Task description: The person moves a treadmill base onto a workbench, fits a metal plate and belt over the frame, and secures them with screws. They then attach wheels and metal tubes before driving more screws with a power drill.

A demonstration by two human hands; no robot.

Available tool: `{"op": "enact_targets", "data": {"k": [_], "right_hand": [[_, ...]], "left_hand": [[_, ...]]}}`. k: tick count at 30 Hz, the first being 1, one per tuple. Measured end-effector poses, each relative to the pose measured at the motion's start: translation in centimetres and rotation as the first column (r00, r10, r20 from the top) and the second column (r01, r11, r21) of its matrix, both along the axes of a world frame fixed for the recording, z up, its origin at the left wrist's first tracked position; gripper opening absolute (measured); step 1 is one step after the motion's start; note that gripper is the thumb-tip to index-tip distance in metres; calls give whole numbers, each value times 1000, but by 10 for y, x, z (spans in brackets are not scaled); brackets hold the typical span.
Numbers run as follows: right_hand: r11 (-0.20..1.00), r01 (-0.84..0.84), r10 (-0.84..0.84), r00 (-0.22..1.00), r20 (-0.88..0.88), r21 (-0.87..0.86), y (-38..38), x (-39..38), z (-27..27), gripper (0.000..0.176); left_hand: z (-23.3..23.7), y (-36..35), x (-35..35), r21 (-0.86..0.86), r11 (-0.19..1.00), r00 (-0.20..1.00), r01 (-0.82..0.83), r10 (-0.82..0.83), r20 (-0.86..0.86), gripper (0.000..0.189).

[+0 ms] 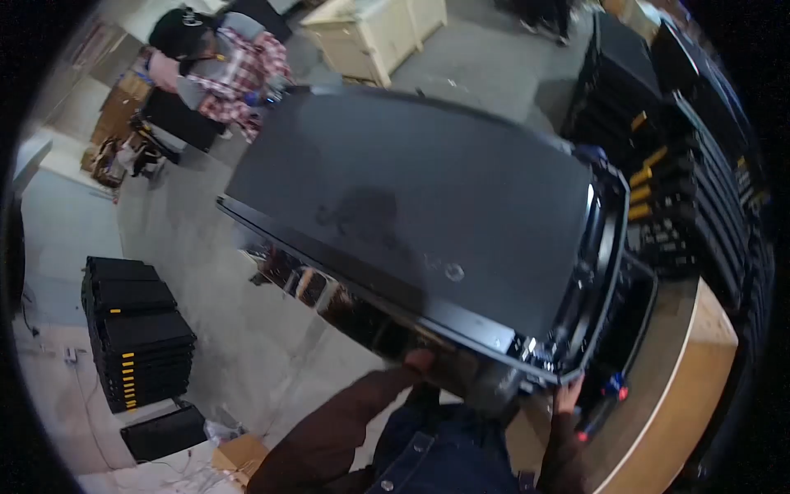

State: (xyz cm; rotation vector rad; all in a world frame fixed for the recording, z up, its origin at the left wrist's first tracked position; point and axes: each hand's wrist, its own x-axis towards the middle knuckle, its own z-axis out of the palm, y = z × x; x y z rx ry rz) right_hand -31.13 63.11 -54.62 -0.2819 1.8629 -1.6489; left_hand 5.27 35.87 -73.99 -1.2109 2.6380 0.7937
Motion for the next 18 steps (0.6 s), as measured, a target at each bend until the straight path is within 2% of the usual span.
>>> {"op": "enact_targets", "data": {"k": [1,2,3,4,6,9,10,11,12,13,14,15,16,17,18], "right_hand": [[994,79,-84,993,78,75,10,4,3,42],[943,327,-333,938,101,67,10,12,-3,27],[958,270,-287,915,282,99,8,20,24,28],[967,231,-251,938,238,108,-3,35,49,25],[980,161,-180,967,181,115,-32,41,75,22],[993,107,-112,988,106,56,-62,29,103,22],[994,99,-103,991,83,43,-66,27,113,23],[995,93,-95,993,64,27,-71,25,121,23],[996,91,-91,995,47,15,-75,27,128,23],[996,92,-92,995,32,-1,-80,29,134,24],[995,94,-93,995,16,-18,-87,31,141,24],[995,95,-95,996,1,-35,-94,32,148,25],[994,96,-97,995,-12,-51,-102,35,155,25],[993,104,-105,994,-22,-61,-106,41,164,26],[990,126,-129,991,-34,-58,-99,49,175,26]], "left_hand": [[19,-9,-26,347,928,933,138,-239,268,21],[93,-26,-28,421,883,902,209,-340,265,34],[127,-31,-28,356,904,901,235,-340,268,29],[139,-39,-25,322,927,920,190,-283,271,29],[148,-37,-26,246,910,908,333,-380,176,25],[105,-29,-32,214,947,955,238,-268,124,22],[44,-24,-54,216,951,961,222,-250,114,22],[5,-19,-53,331,802,863,497,-496,-94,22],[-6,-38,-34,369,567,674,736,-666,-320,21],[5,-19,-55,368,574,679,732,-659,-323,21],[50,-31,-44,295,772,824,563,-549,-137,20],[115,-32,-27,176,913,925,367,-378,33,19],[108,-34,-26,177,916,928,360,-371,32,19],[100,-37,-25,142,981,990,134,-126,-66,17],[89,-22,-24,142,986,980,-89,113,-165,15]]}}
